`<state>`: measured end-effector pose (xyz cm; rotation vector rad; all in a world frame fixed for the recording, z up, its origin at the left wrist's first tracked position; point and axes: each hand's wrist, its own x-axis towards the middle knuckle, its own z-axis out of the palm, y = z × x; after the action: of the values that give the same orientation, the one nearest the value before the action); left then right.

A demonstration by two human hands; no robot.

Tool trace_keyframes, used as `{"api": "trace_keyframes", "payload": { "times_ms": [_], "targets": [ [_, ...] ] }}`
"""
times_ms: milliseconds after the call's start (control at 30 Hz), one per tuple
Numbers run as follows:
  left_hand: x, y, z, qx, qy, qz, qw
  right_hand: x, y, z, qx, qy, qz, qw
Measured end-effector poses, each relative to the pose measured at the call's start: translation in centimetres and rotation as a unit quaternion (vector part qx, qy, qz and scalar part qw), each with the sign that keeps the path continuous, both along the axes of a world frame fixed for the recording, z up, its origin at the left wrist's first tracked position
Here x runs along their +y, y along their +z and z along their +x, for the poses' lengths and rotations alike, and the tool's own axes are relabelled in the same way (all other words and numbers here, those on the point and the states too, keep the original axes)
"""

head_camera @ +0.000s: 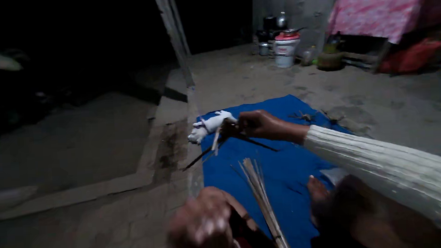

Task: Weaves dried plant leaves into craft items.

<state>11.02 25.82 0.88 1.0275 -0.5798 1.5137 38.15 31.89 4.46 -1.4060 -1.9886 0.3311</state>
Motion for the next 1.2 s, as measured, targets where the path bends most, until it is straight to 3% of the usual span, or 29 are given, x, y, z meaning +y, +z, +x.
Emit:
{"api": "trace_keyframes", "payload": {
  "times_ms": [100, 167, 233, 333, 467, 567, 633, 667, 733, 833, 933, 1100, 1200],
  "targets": [
    [5.7, -4.1, 1.9, 0.15, -0.01, -0.104, 0.983, -0.4, 0.4, -0.4, 0.055, -0.016, 0.012, 0.998],
    [7.5, -5.9, 3.0, 0.292, 0.003, -0.199, 0.936, -1.0, 0.9, -1.0, 0.077, -0.026, 0.011, 0.997],
    [8.5, -6.8, 3.8, 0.346, -0.052, -0.265, 0.898, -1.4, 1.2, -1.6, 0.096, -0.01, 0.016, 0.995],
    [9.0, -8.0, 4.4, 0.294, -0.178, -0.243, 0.907, -1.7, 1.4, -1.9, 0.088, 0.058, -0.019, 0.994],
    [8.5, -8.4, 4.5, 0.239, -0.204, -0.257, 0.914, -2.0, 0.8, -2.7, -0.026, 0.124, -0.055, 0.99],
    [8.3, -8.9, 4.7, 0.234, -0.208, -0.251, 0.916, -2.3, 1.1, -3.4, -0.06, 0.117, -0.142, 0.981],
    [10.1, -11.9, 5.8, 0.16, -0.253, -0.16, 0.941, -2.3, 1.3, -3.6, -0.063, 0.101, -0.22, 0.968],
    [12.7, -14.1, 6.8, 0.107, -0.299, -0.001, 0.948, -2.2, 1.4, -3.6, -0.059, 0.089, -0.266, 0.958],
    [10.5, -11.9, 6.6, 0.078, -0.274, -0.128, 0.95, -2.2, 1.7, -3.4, -0.054, 0.074, -0.352, 0.932],
    [10.0, -10.9, 6.2, 0.037, -0.251, -0.125, 0.959, -2.4, 2.1, -3.2, -0.157, 0.031, -0.404, 0.901],
    [11.2, -11.6, 5.3, 0.085, -0.193, -0.078, 0.974, -2.2, 1.6, -1.8, -0.178, 0.008, -0.351, 0.919],
    [10.7, -11.6, 4.7, 0.129, -0.116, -0.077, 0.982, -1.8, 1.4, -0.5, -0.09, -0.004, -0.121, 0.989],
    [8.9, -10.2, 4.9, 0.118, -0.136, -0.172, 0.969, -1.9, 1.5, -1.6, -0.057, 0.032, -0.072, 0.995]
  ]
}}
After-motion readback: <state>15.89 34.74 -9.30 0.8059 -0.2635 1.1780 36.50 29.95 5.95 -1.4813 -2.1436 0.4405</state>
